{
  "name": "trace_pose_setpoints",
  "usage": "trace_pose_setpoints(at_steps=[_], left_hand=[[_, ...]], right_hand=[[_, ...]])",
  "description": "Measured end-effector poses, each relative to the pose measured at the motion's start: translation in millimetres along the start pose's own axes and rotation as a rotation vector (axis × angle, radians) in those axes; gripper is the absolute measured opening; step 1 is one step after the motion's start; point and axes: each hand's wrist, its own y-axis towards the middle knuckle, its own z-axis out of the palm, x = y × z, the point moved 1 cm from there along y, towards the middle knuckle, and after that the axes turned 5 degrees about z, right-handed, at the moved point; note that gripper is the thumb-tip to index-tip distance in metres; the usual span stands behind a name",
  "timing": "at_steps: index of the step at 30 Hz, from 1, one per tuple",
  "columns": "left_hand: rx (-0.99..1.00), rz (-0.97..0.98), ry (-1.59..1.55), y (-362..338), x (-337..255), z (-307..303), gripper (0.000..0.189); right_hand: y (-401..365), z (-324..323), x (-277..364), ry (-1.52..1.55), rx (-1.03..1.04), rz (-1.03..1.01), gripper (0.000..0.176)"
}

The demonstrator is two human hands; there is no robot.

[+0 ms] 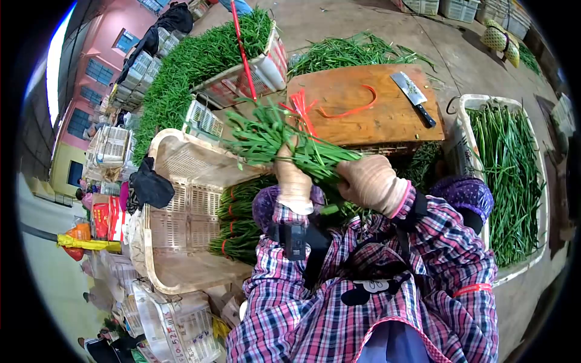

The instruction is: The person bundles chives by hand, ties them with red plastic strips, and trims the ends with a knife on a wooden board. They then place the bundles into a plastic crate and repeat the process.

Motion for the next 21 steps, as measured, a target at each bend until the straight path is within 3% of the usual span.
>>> trace_pose_setpoints(at_steps=[1,2,4,6,7,8,11,13,18,20,21], left_hand=[[0.083,0.005,-0.031,10.7,-1.5,-12.9,0.011],[0.228,-0.177,-0.056,44.7,-1.7,-50.5,0.017],[0.399,0.068,0.100,40.9,-20.7,-43.9,0.020],[-0.087,-0.028,-0.022,26.7,-45.4,-30.4,0.023],[-0.107,0.028,-0.033,27.4,-51.4,-31.7,0.026],[-0.089,-0.077,-0.020,25.6,-64.0,-36.0,0.030],[-0.133,0.080,0.009,38.0,-77.5,-61.0,0.029],[-0.148,0.057,-0.052,47.5,-90.4,-72.7,0.031],[-0.180,0.081,-0.230,61.3,-113.2,-108.4,0.036],[-0.134,0.050,-0.294,67.5,-122.5,-126.3,0.037],[-0.082,0.016,-0.354,69.1,-124.1,-132.1,0.038]], right_hand=[[-6.8,-0.8,-6.2,-0.008,0.018,-0.036,0.023],[-15.4,1.7,-16.5,0.027,-0.082,-0.139,0.023],[-31.2,-2.5,-34.1,0.022,0.089,-0.097,0.022],[-52.0,-5.5,-59.6,0.095,0.032,-0.196,0.016],[-63.6,-14.7,-69.2,0.063,0.096,-0.166,0.015],[-73.4,-20.7,-81.2,0.046,0.166,-0.113,0.015],[-103.9,-49.2,-106.4,0.038,0.259,-0.010,0.016],[-124.1,-64.9,-122.8,-0.135,0.254,0.080,0.014],[-152.1,-113.3,-148.6,-0.167,0.296,0.293,0.014],[-159.3,-130.9,-165.5,-0.112,0.030,0.329,0.007],[-158.9,-148.6,-170.6,-0.280,-0.053,0.269,0.005]])
